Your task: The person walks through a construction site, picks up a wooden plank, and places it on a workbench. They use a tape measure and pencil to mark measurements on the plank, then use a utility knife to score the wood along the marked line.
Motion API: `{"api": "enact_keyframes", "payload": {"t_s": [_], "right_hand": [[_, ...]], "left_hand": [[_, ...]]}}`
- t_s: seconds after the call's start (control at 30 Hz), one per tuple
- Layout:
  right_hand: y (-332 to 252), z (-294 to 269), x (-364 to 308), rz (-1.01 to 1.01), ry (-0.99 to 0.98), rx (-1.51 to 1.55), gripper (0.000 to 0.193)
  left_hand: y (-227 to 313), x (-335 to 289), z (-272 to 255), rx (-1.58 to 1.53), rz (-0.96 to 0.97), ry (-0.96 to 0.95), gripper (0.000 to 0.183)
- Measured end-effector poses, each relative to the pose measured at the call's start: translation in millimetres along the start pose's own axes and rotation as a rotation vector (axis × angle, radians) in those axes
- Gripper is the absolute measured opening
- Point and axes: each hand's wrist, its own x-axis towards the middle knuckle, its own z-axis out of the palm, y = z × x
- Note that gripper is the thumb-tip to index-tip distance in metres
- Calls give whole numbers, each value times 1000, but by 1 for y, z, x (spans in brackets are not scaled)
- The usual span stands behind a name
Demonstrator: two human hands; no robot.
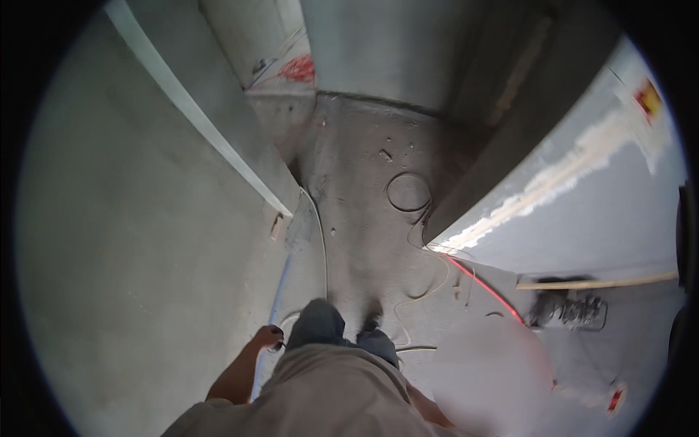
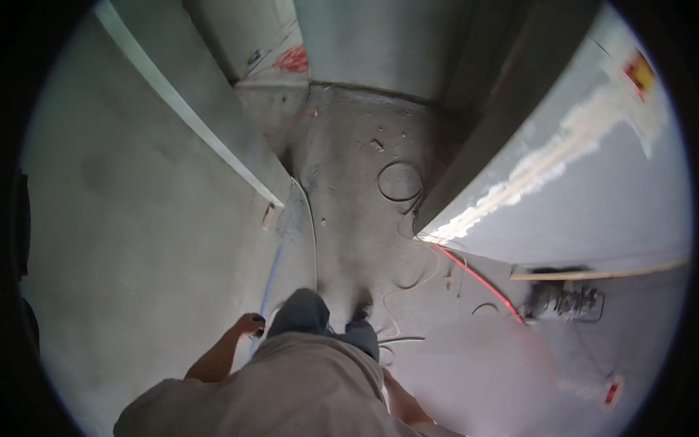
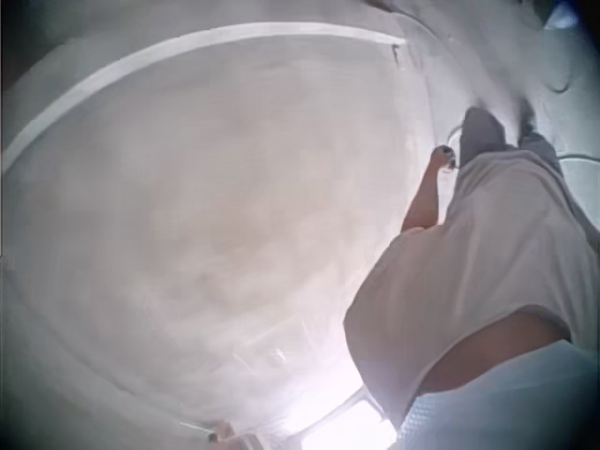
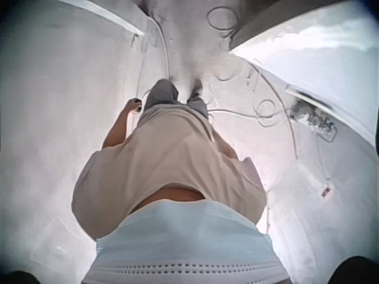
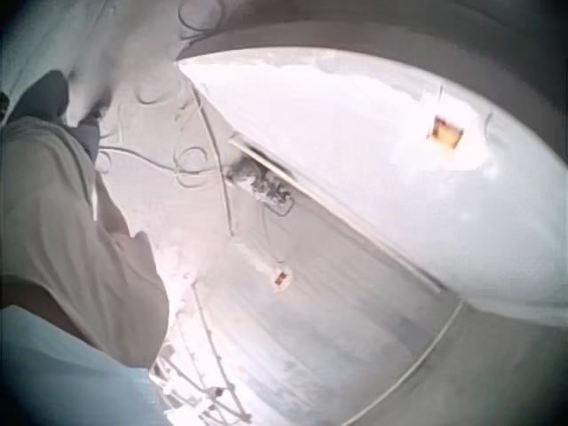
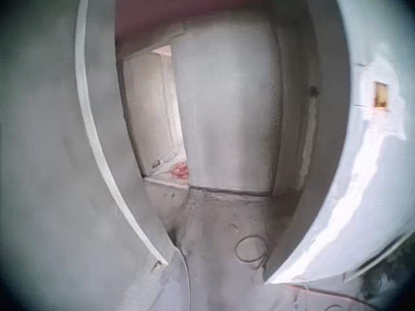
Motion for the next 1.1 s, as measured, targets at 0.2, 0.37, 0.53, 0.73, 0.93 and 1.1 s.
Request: {"api": "enact_keyframes", "payload": {"t_s": [0.2, 0.37, 0.53, 0.73, 0.93, 1.1], "right_hand": [[-145, -244, 160, -190, 54, 452, 25], [-316, -448, 222, -232, 143, 1049, 31], [-475, -531, 274, -129, -95, 856, 17], [-602, -561, 331, 47, -47, 893, 11], [-712, -579, 495, -312, -54, -319, 16], [-920, -616, 659, -855, -80, -890, 26]], "left_hand": [[50, 112, 7, 220, 116, -264, 29], [176, 264, -45, 27, -129, -314, 34], [324, 405, -166, 221, 14, 40, 57], [569, 447, -382, -118, 249, 104, 39], [564, 615, -460, -138, 211, 207, 42], [434, 662, -477, 99, -294, 195, 52]]}}
